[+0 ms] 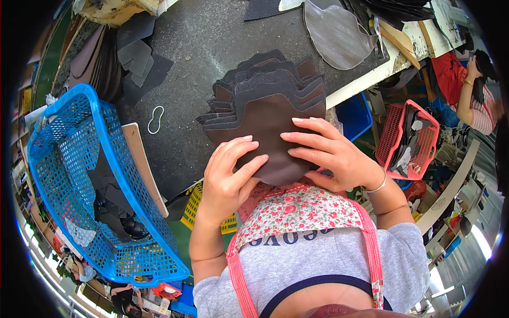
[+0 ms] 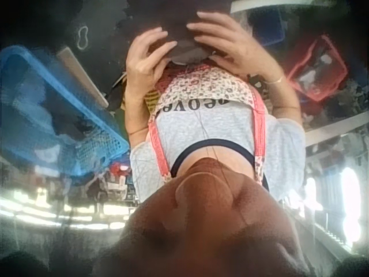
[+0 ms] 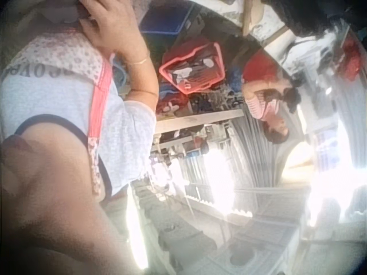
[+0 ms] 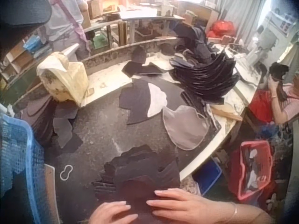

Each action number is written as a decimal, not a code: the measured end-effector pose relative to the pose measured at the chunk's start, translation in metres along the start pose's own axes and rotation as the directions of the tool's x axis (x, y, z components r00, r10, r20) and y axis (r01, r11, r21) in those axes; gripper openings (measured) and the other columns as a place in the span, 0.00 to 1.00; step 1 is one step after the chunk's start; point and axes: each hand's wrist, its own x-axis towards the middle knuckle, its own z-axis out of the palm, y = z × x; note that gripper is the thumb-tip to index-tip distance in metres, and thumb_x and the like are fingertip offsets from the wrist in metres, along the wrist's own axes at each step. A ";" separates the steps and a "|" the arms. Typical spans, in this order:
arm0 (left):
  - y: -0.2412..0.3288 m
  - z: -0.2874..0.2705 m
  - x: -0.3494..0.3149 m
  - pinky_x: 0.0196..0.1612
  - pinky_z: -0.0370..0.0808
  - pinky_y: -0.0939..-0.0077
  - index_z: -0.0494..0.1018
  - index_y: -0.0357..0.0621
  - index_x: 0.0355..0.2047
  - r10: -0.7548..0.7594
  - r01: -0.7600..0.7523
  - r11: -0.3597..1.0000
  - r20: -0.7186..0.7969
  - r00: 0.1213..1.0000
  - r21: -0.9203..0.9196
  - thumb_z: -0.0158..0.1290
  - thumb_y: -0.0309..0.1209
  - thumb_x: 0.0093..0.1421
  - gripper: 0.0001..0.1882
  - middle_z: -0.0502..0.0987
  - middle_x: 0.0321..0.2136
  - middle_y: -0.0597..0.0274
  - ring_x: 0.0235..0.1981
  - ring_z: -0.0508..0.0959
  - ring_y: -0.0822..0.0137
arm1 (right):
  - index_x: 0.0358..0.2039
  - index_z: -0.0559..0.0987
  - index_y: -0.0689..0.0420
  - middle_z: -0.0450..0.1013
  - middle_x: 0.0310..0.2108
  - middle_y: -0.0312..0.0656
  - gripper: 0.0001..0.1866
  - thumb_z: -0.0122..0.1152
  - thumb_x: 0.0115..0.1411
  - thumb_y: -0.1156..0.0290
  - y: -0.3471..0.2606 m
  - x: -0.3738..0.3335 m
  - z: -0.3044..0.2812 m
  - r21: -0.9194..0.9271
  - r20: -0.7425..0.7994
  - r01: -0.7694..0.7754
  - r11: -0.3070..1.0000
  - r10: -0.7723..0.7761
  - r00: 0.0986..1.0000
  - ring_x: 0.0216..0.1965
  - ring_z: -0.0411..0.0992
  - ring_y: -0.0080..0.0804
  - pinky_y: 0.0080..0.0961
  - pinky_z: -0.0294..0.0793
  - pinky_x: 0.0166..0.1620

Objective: Applying glue to the edges of leather shoe parts using a brush and stacking them.

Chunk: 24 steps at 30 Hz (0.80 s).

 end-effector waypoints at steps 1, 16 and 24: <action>0.001 -0.001 0.000 0.54 0.69 0.54 0.81 0.47 0.39 -0.010 0.011 0.999 0.029 1.000 -0.032 0.64 0.30 0.41 0.20 0.74 0.49 0.53 0.52 0.72 0.48 | 0.41 0.78 0.61 0.65 0.60 0.45 0.22 0.68 0.42 0.75 0.002 0.000 -0.001 0.002 0.007 0.012 1.000 -0.012 1.000 0.62 0.59 0.55 0.49 0.61 0.61; -0.008 -0.013 0.129 0.49 0.73 0.62 0.76 0.38 0.39 0.078 -0.055 0.976 -0.102 0.992 0.211 0.61 0.30 0.52 0.14 0.77 0.43 0.50 0.45 0.77 0.48 | 0.40 0.78 0.63 0.72 0.41 0.44 0.17 0.60 0.47 0.81 0.103 0.004 -0.035 -0.647 -0.507 -0.412 0.642 0.042 0.861 0.41 0.70 0.42 0.33 0.73 0.45; -0.077 0.043 0.275 0.45 0.77 0.58 0.72 0.33 0.37 0.133 -0.187 0.705 0.132 0.982 0.684 0.56 0.25 0.52 0.12 0.76 0.38 0.41 0.44 0.78 0.52 | 0.30 0.79 0.63 0.73 0.26 0.42 0.05 0.64 0.53 0.77 0.115 0.014 -0.042 -0.164 -0.751 -0.478 0.863 0.205 0.627 0.27 0.71 0.37 0.28 0.72 0.32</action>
